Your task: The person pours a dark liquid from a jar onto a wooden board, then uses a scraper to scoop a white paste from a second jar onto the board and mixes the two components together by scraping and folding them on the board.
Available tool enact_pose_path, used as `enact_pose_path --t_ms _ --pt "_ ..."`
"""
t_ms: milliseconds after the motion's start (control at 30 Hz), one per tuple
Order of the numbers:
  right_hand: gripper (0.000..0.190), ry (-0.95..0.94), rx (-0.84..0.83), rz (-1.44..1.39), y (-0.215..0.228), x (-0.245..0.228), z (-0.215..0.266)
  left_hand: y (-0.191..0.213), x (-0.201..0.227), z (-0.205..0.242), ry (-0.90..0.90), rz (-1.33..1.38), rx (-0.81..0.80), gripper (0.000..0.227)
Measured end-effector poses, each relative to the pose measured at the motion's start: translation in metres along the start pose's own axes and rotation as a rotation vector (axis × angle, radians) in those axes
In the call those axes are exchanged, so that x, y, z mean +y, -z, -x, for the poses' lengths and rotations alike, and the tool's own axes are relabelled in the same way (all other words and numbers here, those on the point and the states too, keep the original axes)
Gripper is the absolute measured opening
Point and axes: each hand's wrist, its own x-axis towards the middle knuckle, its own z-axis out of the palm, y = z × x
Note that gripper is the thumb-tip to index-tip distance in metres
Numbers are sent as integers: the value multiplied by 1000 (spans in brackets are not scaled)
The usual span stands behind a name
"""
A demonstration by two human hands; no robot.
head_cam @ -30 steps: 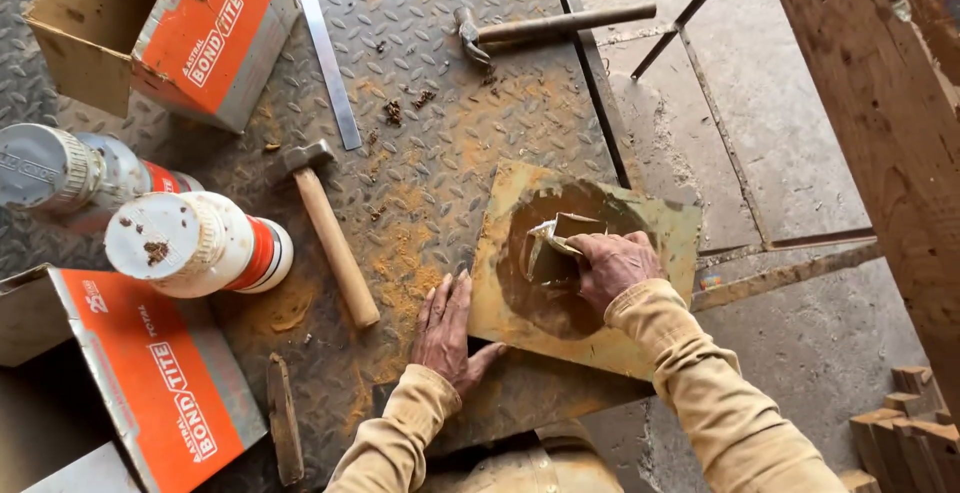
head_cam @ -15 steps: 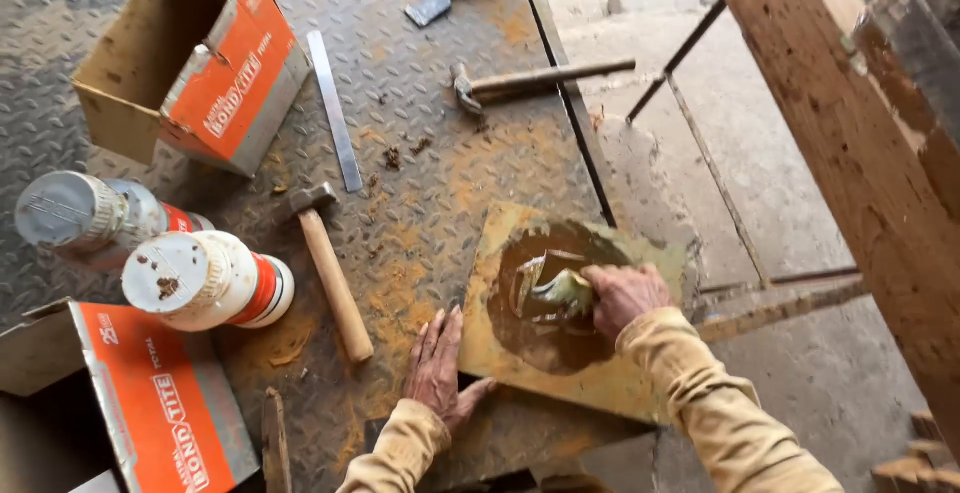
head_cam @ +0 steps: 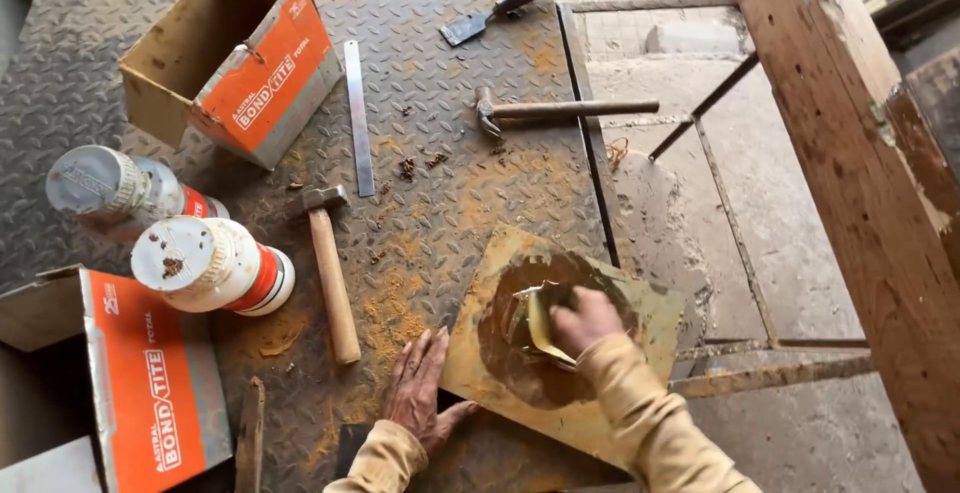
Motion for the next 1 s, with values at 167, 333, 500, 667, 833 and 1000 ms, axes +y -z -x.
enact_pose_path --t_ms 167,333,500,667,833,1000 --pt "27 397 -15 -512 27 7 -3 -7 16 17 53 -6 195 109" --pt "42 642 81 -212 5 59 26 -5 27 25 38 -52 357 102" --pt "46 1028 43 625 21 68 14 9 35 22 14 -54 412 99" --pt "33 610 -222 665 87 -86 41 2 30 23 25 -103 372 93" --pt "38 604 -290 777 29 -47 2 -1 31 25 10 -146 358 94" --pt "70 931 -409 878 44 -21 13 -10 23 24 -11 -147 379 95"
